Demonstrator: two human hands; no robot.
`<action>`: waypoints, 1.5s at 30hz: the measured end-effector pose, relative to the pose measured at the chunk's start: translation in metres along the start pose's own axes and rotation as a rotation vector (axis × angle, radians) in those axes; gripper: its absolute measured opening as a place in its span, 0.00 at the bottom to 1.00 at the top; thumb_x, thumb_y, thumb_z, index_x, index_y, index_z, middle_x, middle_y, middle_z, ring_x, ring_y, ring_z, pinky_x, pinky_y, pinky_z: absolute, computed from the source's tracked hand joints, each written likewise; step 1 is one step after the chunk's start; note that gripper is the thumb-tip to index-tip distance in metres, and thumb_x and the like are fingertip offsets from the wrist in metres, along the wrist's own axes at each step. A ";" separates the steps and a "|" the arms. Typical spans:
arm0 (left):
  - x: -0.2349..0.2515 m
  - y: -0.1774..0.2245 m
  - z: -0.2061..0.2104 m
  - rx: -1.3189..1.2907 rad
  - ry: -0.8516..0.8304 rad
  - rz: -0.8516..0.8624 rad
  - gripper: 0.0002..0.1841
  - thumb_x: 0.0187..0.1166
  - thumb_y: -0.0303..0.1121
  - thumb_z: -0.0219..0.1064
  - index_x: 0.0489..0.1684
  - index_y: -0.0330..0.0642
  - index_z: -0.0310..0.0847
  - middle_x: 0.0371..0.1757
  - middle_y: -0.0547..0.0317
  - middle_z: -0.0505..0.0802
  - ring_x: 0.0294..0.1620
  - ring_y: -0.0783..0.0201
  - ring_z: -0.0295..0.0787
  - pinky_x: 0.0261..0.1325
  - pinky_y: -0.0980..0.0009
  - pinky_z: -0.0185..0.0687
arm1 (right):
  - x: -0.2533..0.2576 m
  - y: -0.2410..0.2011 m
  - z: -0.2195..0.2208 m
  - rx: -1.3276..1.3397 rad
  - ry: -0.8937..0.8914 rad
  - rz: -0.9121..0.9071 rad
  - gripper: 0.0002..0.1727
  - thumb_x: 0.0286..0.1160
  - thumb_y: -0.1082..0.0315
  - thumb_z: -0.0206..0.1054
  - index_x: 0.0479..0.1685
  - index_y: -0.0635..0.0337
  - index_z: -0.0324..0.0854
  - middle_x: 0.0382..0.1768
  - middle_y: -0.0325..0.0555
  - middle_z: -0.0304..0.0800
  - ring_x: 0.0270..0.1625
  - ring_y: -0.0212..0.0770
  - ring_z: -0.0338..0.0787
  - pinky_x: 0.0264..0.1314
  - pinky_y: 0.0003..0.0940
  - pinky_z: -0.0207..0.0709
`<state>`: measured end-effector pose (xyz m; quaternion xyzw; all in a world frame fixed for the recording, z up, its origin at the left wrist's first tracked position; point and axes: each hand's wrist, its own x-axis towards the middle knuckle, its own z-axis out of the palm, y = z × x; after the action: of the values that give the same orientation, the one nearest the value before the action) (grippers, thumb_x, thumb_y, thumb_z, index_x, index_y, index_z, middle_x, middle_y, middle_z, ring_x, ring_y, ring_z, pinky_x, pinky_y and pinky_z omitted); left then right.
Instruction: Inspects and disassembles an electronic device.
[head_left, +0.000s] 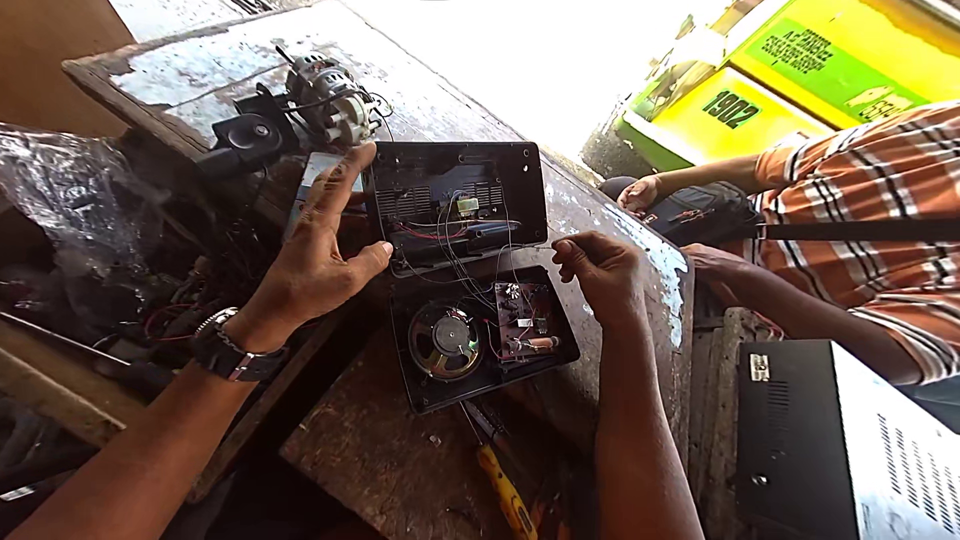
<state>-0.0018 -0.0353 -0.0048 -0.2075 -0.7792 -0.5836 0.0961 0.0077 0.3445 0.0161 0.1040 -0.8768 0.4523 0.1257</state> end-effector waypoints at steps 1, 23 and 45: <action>-0.002 0.001 0.000 0.064 -0.005 0.035 0.48 0.68 0.34 0.72 0.96 0.59 0.51 0.94 0.58 0.59 0.87 0.58 0.68 0.78 0.58 0.81 | 0.000 0.001 0.001 0.013 0.013 0.005 0.06 0.83 0.68 0.68 0.44 0.60 0.88 0.30 0.36 0.92 0.25 0.26 0.87 0.30 0.21 0.84; -0.001 0.024 0.006 0.600 -0.173 0.477 0.14 0.80 0.42 0.68 0.50 0.44 0.93 0.50 0.50 0.91 0.64 0.47 0.81 0.72 0.47 0.66 | 0.008 0.003 -0.012 0.196 -0.088 0.068 0.13 0.86 0.77 0.60 0.64 0.68 0.78 0.45 0.51 0.96 0.46 0.42 0.98 0.53 0.39 0.94; 0.004 0.029 0.009 0.582 -0.128 0.393 0.14 0.76 0.42 0.70 0.43 0.42 0.94 0.51 0.51 0.92 0.65 0.49 0.82 0.71 0.50 0.71 | 0.007 0.000 -0.020 0.031 0.075 0.053 0.05 0.77 0.70 0.73 0.41 0.62 0.88 0.33 0.42 0.95 0.31 0.33 0.94 0.38 0.29 0.91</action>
<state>0.0083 -0.0193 0.0195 -0.3534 -0.8624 -0.2934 0.2127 0.0034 0.3607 0.0292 0.0657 -0.8668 0.4727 0.1448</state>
